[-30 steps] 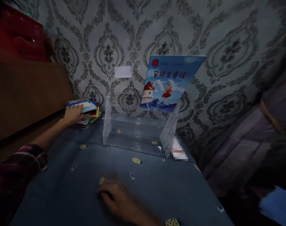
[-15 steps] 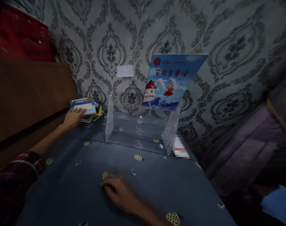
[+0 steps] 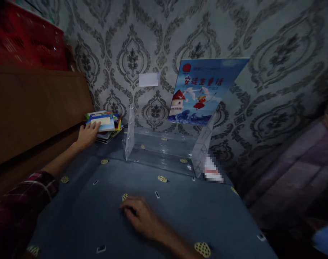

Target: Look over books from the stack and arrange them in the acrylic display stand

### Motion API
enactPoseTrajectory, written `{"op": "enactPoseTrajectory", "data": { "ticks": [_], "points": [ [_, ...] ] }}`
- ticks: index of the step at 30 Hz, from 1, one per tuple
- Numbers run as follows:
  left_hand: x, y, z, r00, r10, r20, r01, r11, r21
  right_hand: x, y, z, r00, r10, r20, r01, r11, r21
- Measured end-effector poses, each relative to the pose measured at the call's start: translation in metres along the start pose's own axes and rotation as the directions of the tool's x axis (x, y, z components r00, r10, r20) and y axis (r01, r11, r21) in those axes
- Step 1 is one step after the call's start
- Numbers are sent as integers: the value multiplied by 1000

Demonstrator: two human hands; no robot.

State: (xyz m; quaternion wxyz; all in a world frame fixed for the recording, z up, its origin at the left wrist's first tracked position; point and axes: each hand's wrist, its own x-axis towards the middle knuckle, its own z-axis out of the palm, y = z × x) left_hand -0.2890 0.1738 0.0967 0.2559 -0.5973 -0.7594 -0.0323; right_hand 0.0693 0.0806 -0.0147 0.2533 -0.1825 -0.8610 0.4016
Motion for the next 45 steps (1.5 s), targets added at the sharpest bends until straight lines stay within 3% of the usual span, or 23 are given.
{"op": "enactPoseTrajectory", "data": {
  "ticks": [7, 14, 23, 37, 40, 45],
  "points": [
    [4, 1, -5, 997, -37, 72, 35, 999, 28, 2, 6, 3, 999, -47, 14, 46, 999, 20],
    [-25, 7, -7, 998, 0, 67, -7, 994, 108, 2, 1, 1, 999, -34, 12, 34, 999, 9],
    [-57, 16, -10, 991, 14, 133, -22, 998, 58, 3, 1, 0, 998, -59, 23, 59, 998, 3],
    [-134, 41, -8, 972, 87, 217, -102, 993, 57, 4, -4, -1, 998, -48, 27, 48, 999, 1],
    [-150, 42, -9, 942, 118, 313, -112, 993, -37, 4, -1, 0, 998, -60, 15, 60, 998, 3],
    [-153, 23, -6, 808, 282, 517, -185, 955, -231, 4, 0, 0, 998, -57, 22, 57, 998, 13]
  ]
}}
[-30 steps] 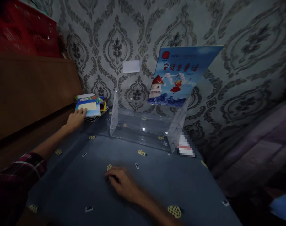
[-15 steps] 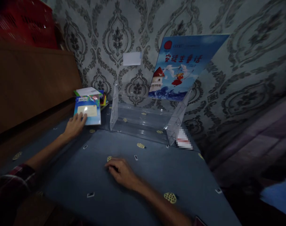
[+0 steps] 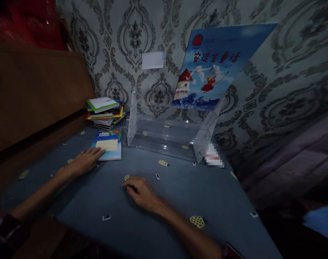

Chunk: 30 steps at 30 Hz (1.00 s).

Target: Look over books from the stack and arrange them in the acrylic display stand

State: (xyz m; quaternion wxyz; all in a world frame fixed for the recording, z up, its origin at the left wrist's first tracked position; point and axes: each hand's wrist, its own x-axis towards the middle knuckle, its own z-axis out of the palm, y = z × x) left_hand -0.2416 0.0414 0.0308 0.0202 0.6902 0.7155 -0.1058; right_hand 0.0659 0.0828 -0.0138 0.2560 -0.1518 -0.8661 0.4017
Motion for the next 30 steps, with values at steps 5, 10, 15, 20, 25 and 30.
{"op": "enactPoseTrajectory", "data": {
  "ticks": [5, 10, 15, 20, 25, 30],
  "points": [
    [40, -46, -17, 961, 248, 125, -203, 935, -290, 0, 0, 0, 1000, 9, 13, -9, 1000, 5],
    [108, -62, -24, 994, -100, -41, 91, 978, -189, 0, -1, -1, 1000, 7, 2, -7, 1000, -5],
    [138, -59, -9, 974, -214, -73, 201, 967, -156, -1, -3, -1, 1000, 12, 6, -12, 1000, -17],
    [133, -56, 0, 966, -233, -116, 221, 970, -105, -1, -4, -2, 1000, 17, 12, -17, 1000, -13],
    [120, -51, -1, 966, -230, -121, 225, 973, -50, -2, 0, -1, 1000, 3, -29, -4, 1000, -12],
    [101, -39, -3, 974, -195, -114, 194, 981, -22, -4, 8, -1, 980, -18, -196, -21, 980, -197]
  ]
}}
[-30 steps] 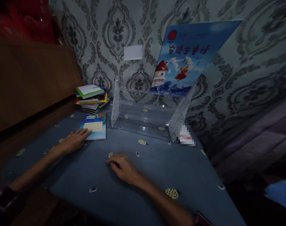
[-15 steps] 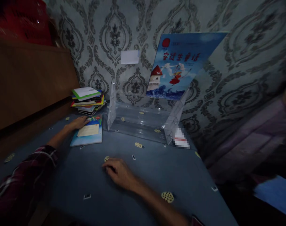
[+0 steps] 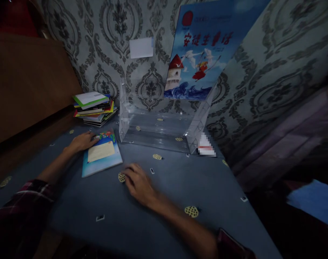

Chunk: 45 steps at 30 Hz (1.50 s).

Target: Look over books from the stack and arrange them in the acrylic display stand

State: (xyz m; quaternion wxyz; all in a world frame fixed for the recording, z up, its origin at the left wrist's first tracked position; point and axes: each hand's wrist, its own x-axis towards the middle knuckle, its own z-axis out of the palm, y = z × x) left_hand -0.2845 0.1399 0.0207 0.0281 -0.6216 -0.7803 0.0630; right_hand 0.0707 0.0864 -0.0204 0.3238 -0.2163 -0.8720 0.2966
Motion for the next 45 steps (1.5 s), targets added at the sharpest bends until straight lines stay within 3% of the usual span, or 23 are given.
{"op": "enactPoseTrajectory", "data": {
  "ticks": [3, 7, 13, 16, 18, 20, 22, 25, 27, 31, 34, 38, 45],
  "points": [
    [-18, 12, -6, 998, 65, -5, -65, 998, 19, 0, 2, -3, 998, -35, -55, 29, 994, -107],
    [-44, 35, -19, 997, 79, 21, -80, 997, 8, 1, 7, -10, 997, -61, -40, 51, 975, -215],
    [-73, 70, -37, 977, 169, 130, -165, 985, -41, 11, 13, -30, 984, 163, 72, -122, 912, -392],
    [-86, 87, -34, 948, 273, 166, -220, 934, -280, 16, 8, -46, 957, 261, 127, -158, 835, -527],
    [-97, 100, -29, 917, 341, 206, -209, 851, -482, 17, 6, -55, 937, 319, 141, -178, 785, -593],
    [-109, 113, -25, 901, 371, 224, -183, 794, -579, 16, 5, -61, 926, 352, 137, -195, 754, -627],
    [-118, 126, -25, 918, 350, 188, -211, 829, -518, 14, 6, -62, 932, 341, 118, -190, 742, -643],
    [-124, 139, -26, 938, 345, 19, -329, 909, -257, 8, 5, -53, 965, 250, 80, -139, 746, -652],
    [-121, 143, -22, 893, 435, -119, -449, 882, -143, 5, 1, -42, 978, 188, 88, -90, 768, -635],
    [-109, 143, 2, 770, 572, -283, -625, 767, -149, 0, -6, -19, 979, 112, 172, -5, 851, -525],
    [-103, 139, 14, 749, 580, -319, -650, 735, -190, -2, -7, -7, 982, 88, 165, 0, 883, -470],
    [-103, 139, 8, 730, 596, -334, -665, 733, -145, -4, -2, -7, 980, 86, 179, 6, 888, -460],
    [-115, 148, -13, 783, 557, -278, -575, 818, 19, -18, 10, -27, 973, 71, 220, 33, 899, -436]
  ]
}}
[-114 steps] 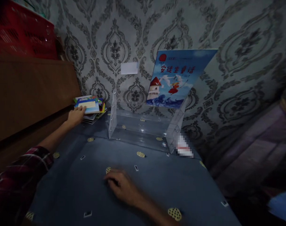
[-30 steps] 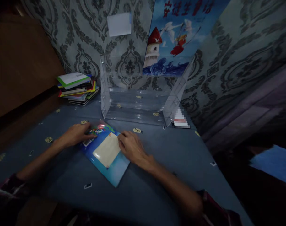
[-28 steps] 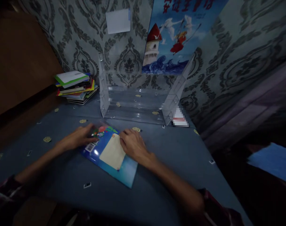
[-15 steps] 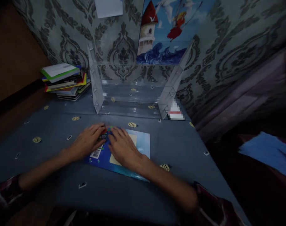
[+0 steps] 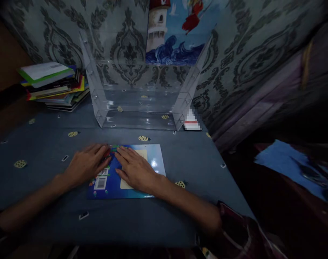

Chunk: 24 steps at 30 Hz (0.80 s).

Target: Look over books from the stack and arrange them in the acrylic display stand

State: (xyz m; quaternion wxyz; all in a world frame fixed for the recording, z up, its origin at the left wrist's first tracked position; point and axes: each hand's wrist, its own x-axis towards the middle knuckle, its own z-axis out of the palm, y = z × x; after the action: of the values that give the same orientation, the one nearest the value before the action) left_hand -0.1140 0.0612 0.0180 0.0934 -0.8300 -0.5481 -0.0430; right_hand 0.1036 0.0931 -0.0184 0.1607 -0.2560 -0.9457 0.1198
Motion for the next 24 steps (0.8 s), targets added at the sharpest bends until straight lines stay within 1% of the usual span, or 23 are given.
{"op": "enactPoseTrajectory", "data": {
  "ticks": [3, 6, 8, 11, 14, 16, 18, 20, 21, 22, 23, 24],
  "points": [
    [0, 2, 0, 999, 28, -17, -27, 999, 26, -10, 5, -6, 999, 39, -12, -40, 999, -19],
    [0, 3, 2, 999, 36, -34, -35, 999, 37, -19, 8, -14, 996, 92, 2, -92, 994, -58],
    [0, 4, 2, 999, 21, -30, -20, 999, 37, -26, 9, -18, 993, 122, 2, -121, 989, -81],
    [-1, 1, 1, 1000, -29, 11, 29, 1000, 10, -36, 14, -20, 985, 172, -18, -173, 979, -105],
    [-2, -11, 0, 995, -68, 66, 75, 993, -95, -46, 20, -20, 972, 230, -50, -235, 963, -132],
    [0, -25, 3, 995, -76, 59, 88, 964, -250, -50, 23, -20, 964, 258, -63, -264, 953, -148],
    [3, -41, 9, 996, -83, 40, 92, 884, -458, -49, 22, -22, 961, 270, -68, -277, 948, -157],
    [7, -55, 17, 995, -80, 53, 95, 746, -660, -42, 14, -25, 968, 244, -55, -249, 958, -144],
    [9, -60, 20, 995, -73, 68, 100, 665, -740, -37, 8, -25, 979, 202, -35, -205, 971, -120],
    [11, -64, 24, 994, -65, 86, 108, 587, -802, -32, 0, -25, 991, 133, 0, -132, 988, -83],
    [11, -67, 27, 993, -61, 100, 117, 518, -847, -26, -9, -23, 998, 38, 46, -36, 999, -34],
    [12, -69, 29, 992, -60, 113, 128, 462, -878, -19, -19, -21, 994, -68, 88, 67, 998, 22]
  ]
}}
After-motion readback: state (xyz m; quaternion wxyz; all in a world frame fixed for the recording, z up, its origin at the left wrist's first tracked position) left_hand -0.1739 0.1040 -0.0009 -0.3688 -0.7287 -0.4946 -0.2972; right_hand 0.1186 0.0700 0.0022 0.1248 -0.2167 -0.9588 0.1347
